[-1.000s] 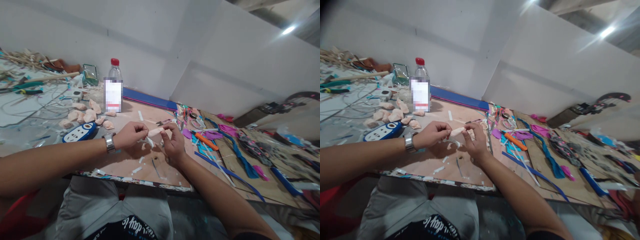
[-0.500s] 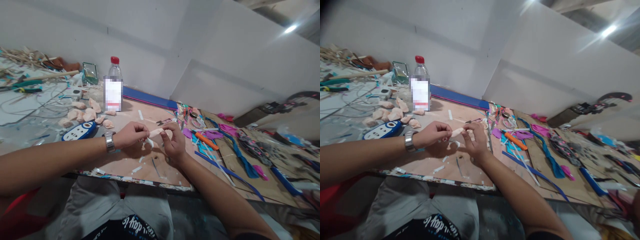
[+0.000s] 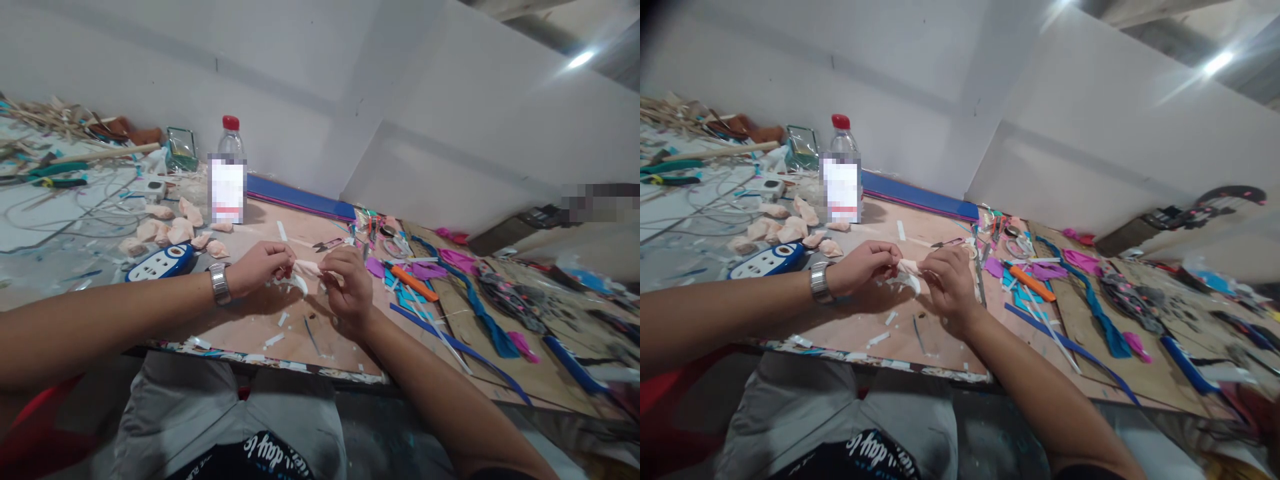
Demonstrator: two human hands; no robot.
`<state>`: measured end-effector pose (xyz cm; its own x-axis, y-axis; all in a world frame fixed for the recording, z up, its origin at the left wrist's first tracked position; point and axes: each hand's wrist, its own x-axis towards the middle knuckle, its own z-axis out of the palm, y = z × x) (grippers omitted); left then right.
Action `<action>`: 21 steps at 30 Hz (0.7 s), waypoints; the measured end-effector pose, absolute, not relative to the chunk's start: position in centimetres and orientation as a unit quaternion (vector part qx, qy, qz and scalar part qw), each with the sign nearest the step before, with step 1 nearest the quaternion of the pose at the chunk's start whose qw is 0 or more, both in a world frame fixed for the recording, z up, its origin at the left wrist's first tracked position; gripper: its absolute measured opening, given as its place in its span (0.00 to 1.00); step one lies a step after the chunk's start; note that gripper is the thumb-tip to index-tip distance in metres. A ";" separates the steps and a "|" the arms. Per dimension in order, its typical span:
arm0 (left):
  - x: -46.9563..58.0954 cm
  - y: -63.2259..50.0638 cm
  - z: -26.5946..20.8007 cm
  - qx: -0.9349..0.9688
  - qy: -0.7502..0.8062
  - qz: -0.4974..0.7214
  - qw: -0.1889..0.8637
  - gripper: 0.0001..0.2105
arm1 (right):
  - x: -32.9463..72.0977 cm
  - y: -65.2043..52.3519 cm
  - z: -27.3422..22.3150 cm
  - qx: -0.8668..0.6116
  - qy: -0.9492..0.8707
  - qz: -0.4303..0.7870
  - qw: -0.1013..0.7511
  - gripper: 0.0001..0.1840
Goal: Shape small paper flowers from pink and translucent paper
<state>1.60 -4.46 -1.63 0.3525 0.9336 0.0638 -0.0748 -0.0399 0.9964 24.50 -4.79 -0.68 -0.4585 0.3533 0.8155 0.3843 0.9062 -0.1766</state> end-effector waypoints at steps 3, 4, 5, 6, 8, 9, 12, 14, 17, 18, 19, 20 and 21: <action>1.6 -4.3 -1.6 0.562 0.369 0.433 0.601 0.06 | 24.7 -4.9 -0.5 -0.203 -0.862 -0.015 0.465 0.16; 1.6 -4.2 -1.6 0.562 0.364 0.434 0.602 0.06 | 24.8 -5.0 -0.5 -0.202 -0.863 -0.015 0.462 0.16; 1.6 -4.2 -1.6 0.565 0.357 0.434 0.604 0.07 | 24.9 -5.0 -0.5 -0.203 -0.864 -0.016 0.460 0.15; 1.5 -4.2 -1.5 0.569 0.349 0.432 0.607 0.09 | 24.9 -5.1 -0.4 -0.205 -0.866 -0.017 0.456 0.14; 1.5 -4.3 -1.5 0.581 0.341 0.421 0.608 0.13 | 24.9 -5.2 -0.3 -0.211 -0.868 -0.016 0.449 0.12; 1.5 -4.4 -1.4 0.589 0.343 0.412 0.605 0.15 | 24.9 -5.2 -0.3 -0.214 -0.869 -0.016 0.447 0.11; 1.5 -4.6 -1.3 0.609 0.359 0.392 0.589 0.17 | 24.7 -5.3 -0.1 -0.214 -0.867 -0.017 0.449 0.13; 1.5 -4.7 -1.3 0.608 0.363 0.392 0.588 0.17 | 24.6 -5.4 -0.1 -0.209 -0.867 -0.020 0.451 0.15; 1.6 -4.6 -1.4 0.592 0.378 0.397 0.591 0.16 | 24.6 -5.3 0.0 -0.202 -0.869 -0.027 0.451 0.16; 1.5 -4.5 -1.4 0.589 0.381 0.398 0.591 0.16 | 24.6 -5.3 -0.1 -0.199 -0.870 -0.030 0.449 0.16; 1.5 -4.5 -1.5 0.589 0.382 0.399 0.590 0.16 | 24.7 -5.3 -0.1 -0.194 -0.872 -0.032 0.447 0.16; 1.5 -4.5 -1.5 0.592 0.379 0.399 0.589 0.17 | 24.7 -5.3 -0.1 -0.191 -0.874 -0.033 0.445 0.15; 1.4 -4.4 -1.5 0.597 0.373 0.398 0.588 0.18 | 24.8 -5.3 -0.1 -0.189 -0.876 -0.034 0.442 0.15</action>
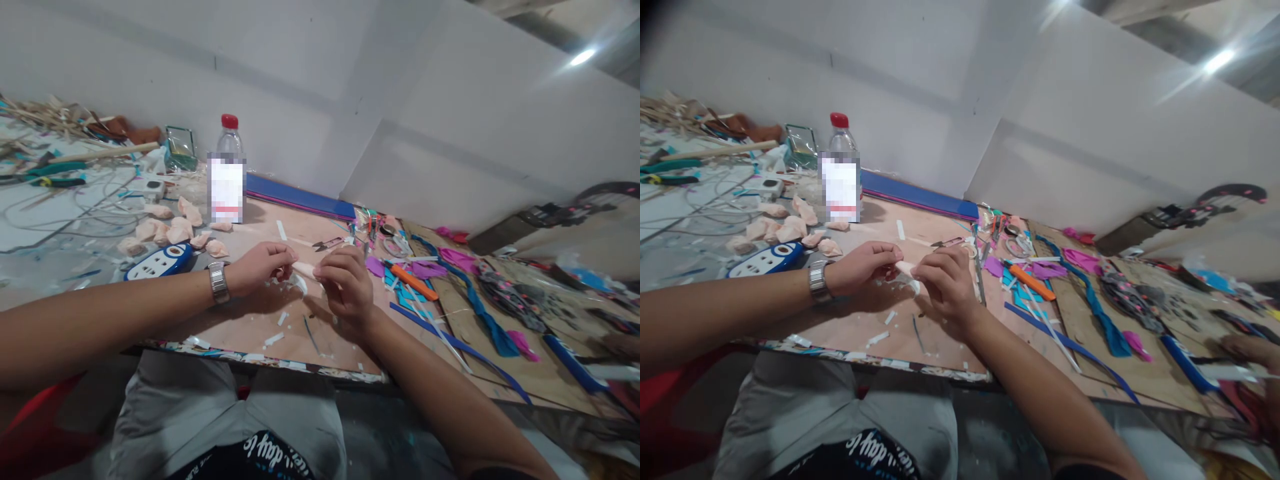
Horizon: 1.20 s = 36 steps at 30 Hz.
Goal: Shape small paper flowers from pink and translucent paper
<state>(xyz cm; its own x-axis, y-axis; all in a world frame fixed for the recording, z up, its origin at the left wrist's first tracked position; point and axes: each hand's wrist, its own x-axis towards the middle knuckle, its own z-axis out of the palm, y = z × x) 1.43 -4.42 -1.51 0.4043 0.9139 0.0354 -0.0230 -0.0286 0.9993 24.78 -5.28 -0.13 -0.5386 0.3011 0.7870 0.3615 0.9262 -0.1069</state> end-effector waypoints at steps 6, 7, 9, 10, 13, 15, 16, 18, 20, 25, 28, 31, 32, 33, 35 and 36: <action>1.3 -4.5 -1.1 0.627 0.368 0.355 0.588 0.26 | 24.9 -5.3 -0.2 -0.179 -0.889 -0.045 0.419 0.16; 1.3 -4.5 -1.0 0.626 0.374 0.346 0.591 0.26 | 24.8 -5.4 -0.2 -0.177 -0.889 -0.048 0.419 0.17; 1.4 -4.6 -0.9 0.618 0.384 0.324 0.604 0.26 | 24.7 -5.5 -0.1 -0.177 -0.890 -0.051 0.418 0.18; 1.4 -4.6 -0.9 0.614 0.384 0.313 0.614 0.25 | 24.7 -5.6 0.0 -0.177 -0.890 -0.049 0.417 0.18; 1.5 -4.6 -0.9 0.601 0.367 0.306 0.641 0.24 | 24.5 -5.7 0.1 -0.182 -0.885 -0.033 0.426 0.16; 1.5 -4.5 -0.9 0.590 0.366 0.322 0.644 0.25 | 24.4 -5.5 -0.1 -0.181 -0.879 -0.024 0.441 0.15; 1.5 -4.5 -1.0 0.583 0.371 0.332 0.642 0.26 | 24.4 -5.4 -0.3 -0.180 -0.873 -0.017 0.453 0.14; 1.5 -4.3 -1.1 0.576 0.384 0.348 0.632 0.27 | 24.4 -5.0 -0.7 -0.189 -0.854 0.004 0.484 0.14; 1.4 -4.1 -1.4 0.584 0.386 0.367 0.613 0.26 | 24.4 -4.6 -1.3 -0.222 -0.822 0.038 0.522 0.11; 1.3 -4.1 -2.2 0.681 0.311 0.406 0.524 0.16 | 24.4 -4.4 -2.2 -0.303 -0.778 0.121 0.536 0.07; 1.5 -4.5 -2.4 0.699 0.286 0.413 0.509 0.15 | 24.4 -4.5 -2.2 -0.326 -0.768 0.142 0.533 0.08; 1.6 -4.9 -2.2 0.703 0.285 0.427 0.492 0.14 | 24.4 -4.6 -2.1 -0.333 -0.769 0.150 0.524 0.08; 1.5 -5.0 -2.1 0.702 0.288 0.432 0.487 0.13 | 24.3 -4.7 -2.0 -0.336 -0.770 0.150 0.521 0.08; 1.5 -5.0 -2.0 0.702 0.292 0.436 0.481 0.12 | 24.3 -4.7 -2.0 -0.339 -0.770 0.149 0.519 0.08; 1.4 -5.0 -1.9 0.709 0.301 0.442 0.461 0.11 | 24.3 -4.6 -2.0 -0.346 -0.770 0.148 0.515 0.09; 1.3 -5.0 -1.8 0.714 0.303 0.443 0.449 0.11 | 24.3 -4.6 -2.0 -0.349 -0.770 0.147 0.514 0.09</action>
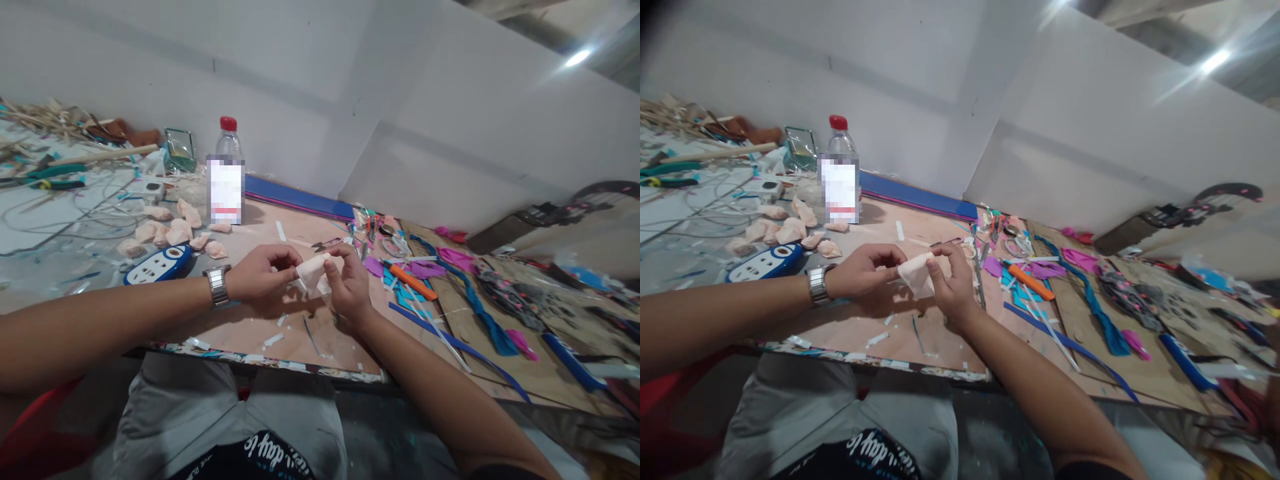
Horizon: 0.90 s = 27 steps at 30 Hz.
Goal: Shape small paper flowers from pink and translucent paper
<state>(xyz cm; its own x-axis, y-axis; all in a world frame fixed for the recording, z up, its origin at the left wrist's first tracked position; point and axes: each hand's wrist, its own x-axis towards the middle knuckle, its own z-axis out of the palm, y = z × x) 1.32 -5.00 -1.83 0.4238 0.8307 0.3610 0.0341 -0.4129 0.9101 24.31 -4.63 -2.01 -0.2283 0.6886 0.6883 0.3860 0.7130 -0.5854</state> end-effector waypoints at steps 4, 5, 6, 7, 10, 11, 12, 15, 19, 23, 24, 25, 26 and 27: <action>1.4 -5.1 -1.6 0.720 0.308 0.453 0.427 0.13 | 24.3 -4.6 -1.9 -0.353 -0.772 0.143 0.509 0.09; 1.4 -5.2 -1.6 0.715 0.310 0.456 0.429 0.13 | 24.3 -4.6 -1.9 -0.353 -0.773 0.141 0.508 0.09; 1.5 -5.2 -1.5 0.710 0.313 0.459 0.432 0.14 | 24.3 -4.6 -1.9 -0.351 -0.775 0.139 0.507 0.08; 1.5 -5.2 -1.5 0.706 0.317 0.461 0.433 0.14 | 24.3 -4.6 -1.9 -0.350 -0.776 0.137 0.507 0.08; 1.5 -5.2 -1.4 0.698 0.329 0.463 0.436 0.15 | 24.3 -4.6 -2.0 -0.345 -0.775 0.137 0.512 0.08; 1.5 -5.1 -1.4 0.695 0.331 0.464 0.438 0.15 | 24.4 -4.6 -2.1 -0.345 -0.772 0.139 0.515 0.08; 1.4 -5.0 -1.4 0.692 0.332 0.464 0.441 0.15 | 24.4 -4.5 -2.2 -0.345 -0.770 0.143 0.518 0.08; 1.4 -4.9 -1.4 0.688 0.330 0.472 0.442 0.13 | 24.4 -4.5 -2.3 -0.348 -0.763 0.155 0.522 0.09; 1.3 -5.1 -1.1 0.689 0.319 0.496 0.421 0.12 | 24.4 -4.5 -2.2 -0.351 -0.763 0.159 0.519 0.09; 1.4 -5.3 -1.0 0.703 0.307 0.509 0.391 0.10 | 24.3 -4.5 -2.0 -0.350 -0.766 0.153 0.516 0.09; 1.4 -5.4 -1.0 0.709 0.306 0.505 0.385 0.09 | 24.2 -4.6 -2.0 -0.349 -0.767 0.152 0.516 0.09; 1.4 -5.5 -1.0 0.715 0.306 0.501 0.381 0.09 | 24.2 -4.6 -1.9 -0.348 -0.768 0.153 0.515 0.09; 1.4 -5.5 -1.1 0.719 0.305 0.496 0.379 0.08 | 24.1 -4.6 -1.9 -0.346 -0.769 0.153 0.516 0.09; 1.4 -5.5 -1.1 0.721 0.304 0.493 0.380 0.09 | 24.1 -4.6 -1.9 -0.344 -0.770 0.154 0.515 0.09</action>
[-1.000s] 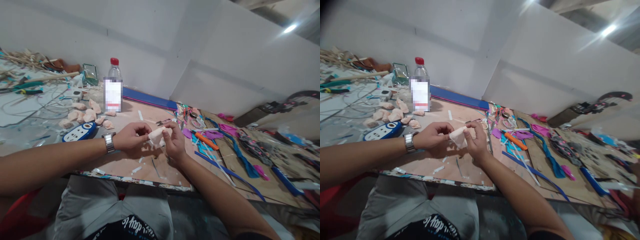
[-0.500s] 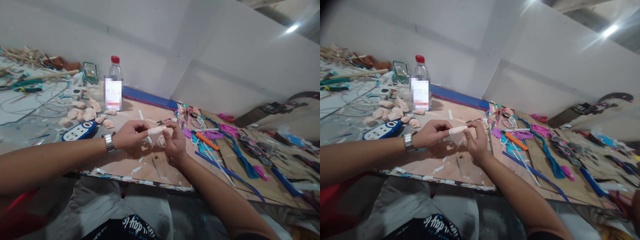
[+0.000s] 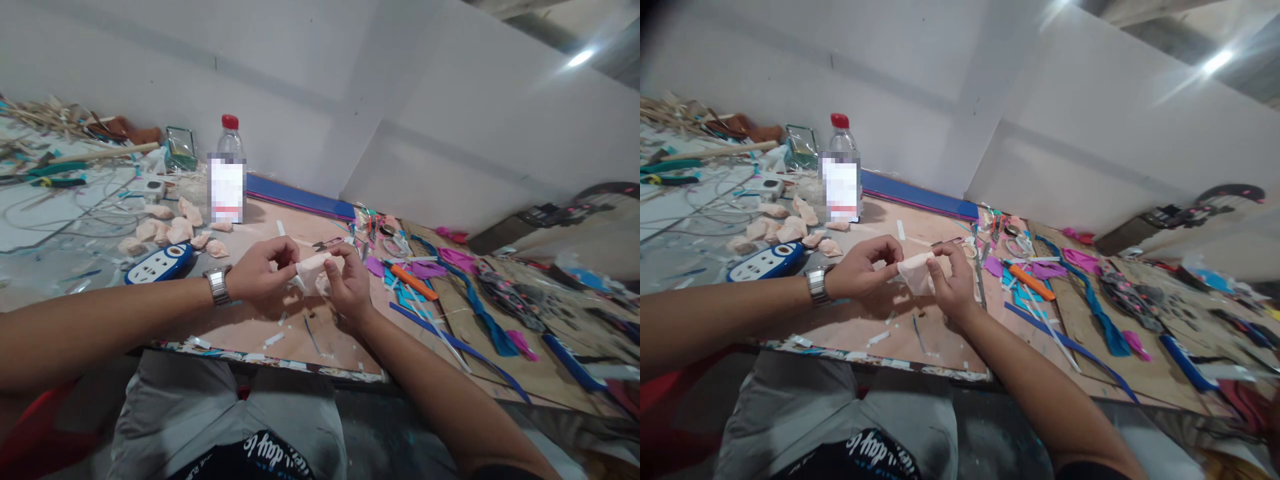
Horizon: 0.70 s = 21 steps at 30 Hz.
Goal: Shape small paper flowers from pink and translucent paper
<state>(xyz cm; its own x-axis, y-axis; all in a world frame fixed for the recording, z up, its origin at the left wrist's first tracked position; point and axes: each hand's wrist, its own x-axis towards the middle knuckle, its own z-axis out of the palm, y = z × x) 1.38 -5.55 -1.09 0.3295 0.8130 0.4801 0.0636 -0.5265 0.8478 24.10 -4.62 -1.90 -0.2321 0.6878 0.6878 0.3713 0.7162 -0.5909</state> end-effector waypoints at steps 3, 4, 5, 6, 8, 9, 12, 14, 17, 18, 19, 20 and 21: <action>1.3 -5.5 -1.2 0.728 0.296 0.480 0.389 0.10 | 24.1 -4.6 -1.9 -0.346 -0.770 0.155 0.513 0.10; 1.2 -5.5 -1.2 0.731 0.293 0.475 0.392 0.11 | 24.1 -4.6 -2.0 -0.350 -0.767 0.159 0.513 0.10; 1.1 -5.4 -1.2 0.735 0.291 0.470 0.392 0.12 | 24.1 -4.6 -2.0 -0.355 -0.764 0.164 0.513 0.11; 1.1 -5.4 -1.2 0.739 0.291 0.464 0.391 0.12 | 24.2 -4.6 -2.1 -0.361 -0.759 0.171 0.514 0.11; 1.1 -5.3 -1.3 0.743 0.294 0.457 0.392 0.12 | 24.2 -4.5 -2.2 -0.371 -0.747 0.188 0.519 0.12; 1.1 -5.3 -1.3 0.740 0.296 0.456 0.395 0.12 | 24.3 -4.5 -2.2 -0.374 -0.742 0.194 0.521 0.12; 1.2 -5.3 -1.5 0.730 0.295 0.463 0.407 0.12 | 24.2 -4.5 -2.2 -0.378 -0.740 0.201 0.519 0.11; 1.2 -5.2 -1.6 0.732 0.293 0.465 0.403 0.11 | 24.1 -4.6 -2.2 -0.376 -0.744 0.201 0.514 0.11; 1.1 -5.1 -1.8 0.740 0.293 0.460 0.394 0.10 | 24.0 -4.6 -2.2 -0.372 -0.750 0.197 0.511 0.11; 1.1 -5.1 -1.8 0.742 0.292 0.457 0.395 0.09 | 24.0 -4.6 -2.2 -0.372 -0.751 0.196 0.510 0.11; 1.0 -5.0 -1.9 0.743 0.292 0.453 0.396 0.09 | 24.0 -4.5 -2.2 -0.372 -0.750 0.196 0.510 0.11; 1.0 -5.0 -1.9 0.744 0.292 0.451 0.398 0.09 | 24.1 -4.5 -2.3 -0.375 -0.748 0.199 0.511 0.12; 1.0 -5.0 -1.9 0.744 0.292 0.449 0.400 0.09 | 24.1 -4.5 -2.3 -0.378 -0.745 0.202 0.511 0.12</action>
<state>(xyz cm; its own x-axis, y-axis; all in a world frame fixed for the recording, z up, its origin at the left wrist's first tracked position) 0.96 -4.98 -1.90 0.4272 0.7934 0.4336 0.0748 -0.5089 0.8576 24.08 -4.45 -2.32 -0.1929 0.7698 0.6085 0.3565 0.6327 -0.6875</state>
